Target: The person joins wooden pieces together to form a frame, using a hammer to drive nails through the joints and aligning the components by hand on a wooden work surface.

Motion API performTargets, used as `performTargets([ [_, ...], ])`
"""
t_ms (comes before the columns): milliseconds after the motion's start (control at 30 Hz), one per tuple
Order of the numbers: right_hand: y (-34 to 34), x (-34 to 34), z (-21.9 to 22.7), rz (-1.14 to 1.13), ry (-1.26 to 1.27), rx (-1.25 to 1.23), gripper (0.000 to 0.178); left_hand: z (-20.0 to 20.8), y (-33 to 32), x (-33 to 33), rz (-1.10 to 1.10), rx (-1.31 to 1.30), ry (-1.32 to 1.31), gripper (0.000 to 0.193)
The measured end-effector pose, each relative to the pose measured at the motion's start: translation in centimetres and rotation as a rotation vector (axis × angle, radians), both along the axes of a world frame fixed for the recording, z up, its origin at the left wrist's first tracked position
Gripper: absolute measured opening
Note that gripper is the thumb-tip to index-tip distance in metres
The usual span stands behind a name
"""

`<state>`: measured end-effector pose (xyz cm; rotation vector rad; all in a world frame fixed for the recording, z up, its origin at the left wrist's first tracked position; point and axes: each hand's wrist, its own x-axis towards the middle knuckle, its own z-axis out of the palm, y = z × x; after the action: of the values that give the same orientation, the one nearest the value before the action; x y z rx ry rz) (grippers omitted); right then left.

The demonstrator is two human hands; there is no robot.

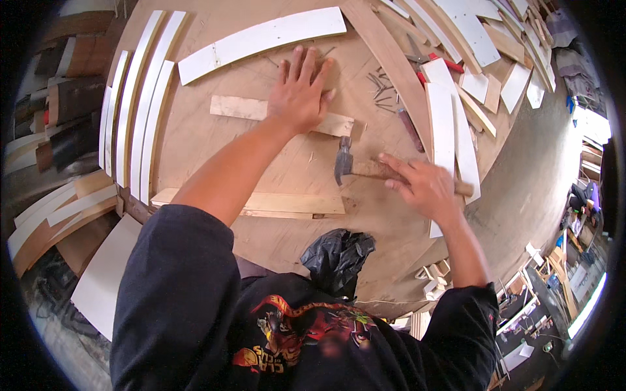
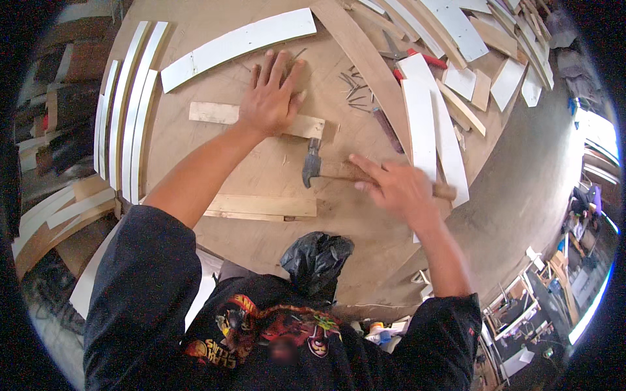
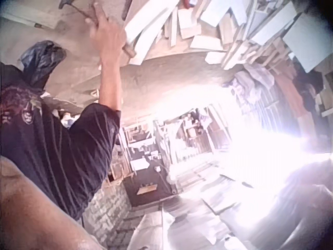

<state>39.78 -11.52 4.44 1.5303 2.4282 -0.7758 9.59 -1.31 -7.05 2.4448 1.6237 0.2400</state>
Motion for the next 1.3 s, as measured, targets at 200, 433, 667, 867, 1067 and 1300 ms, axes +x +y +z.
performTargets([
  [200, -7.1, -2.3, -0.1, -0.613, 0.509, -0.256, 0.059, -0.2, 0.0, 0.2, 0.015, 0.014, -0.005, 0.066],
  [433, -9.7, -7.5, -4.1, -0.73, 0.592, 0.074, 0.06, -0.6, -0.1, 0.1, 0.019, 0.069, -0.023, 0.064],
  [667, -9.6, -8.6, -2.5, -0.674, 0.563, 0.357, 0.059, -0.7, -0.2, -0.2, 0.023, 0.087, -0.022, 0.061],
  [867, -9.7, -9.1, -5.2, -0.604, 0.431, 0.269, 0.058, -1.0, -0.3, 0.1, 0.026, 0.071, -0.002, 0.059],
  [1067, -10.0, -8.7, -2.6, -0.716, 0.515, 0.311, 0.056, -0.7, -0.2, 0.1, 0.025, 0.029, -0.029, 0.06],
  [1300, -9.4, -9.0, -2.4, -0.698, 0.482, 0.216, 0.054, -0.4, -0.2, -0.3, 0.04, 0.012, -0.009, 0.059],
])
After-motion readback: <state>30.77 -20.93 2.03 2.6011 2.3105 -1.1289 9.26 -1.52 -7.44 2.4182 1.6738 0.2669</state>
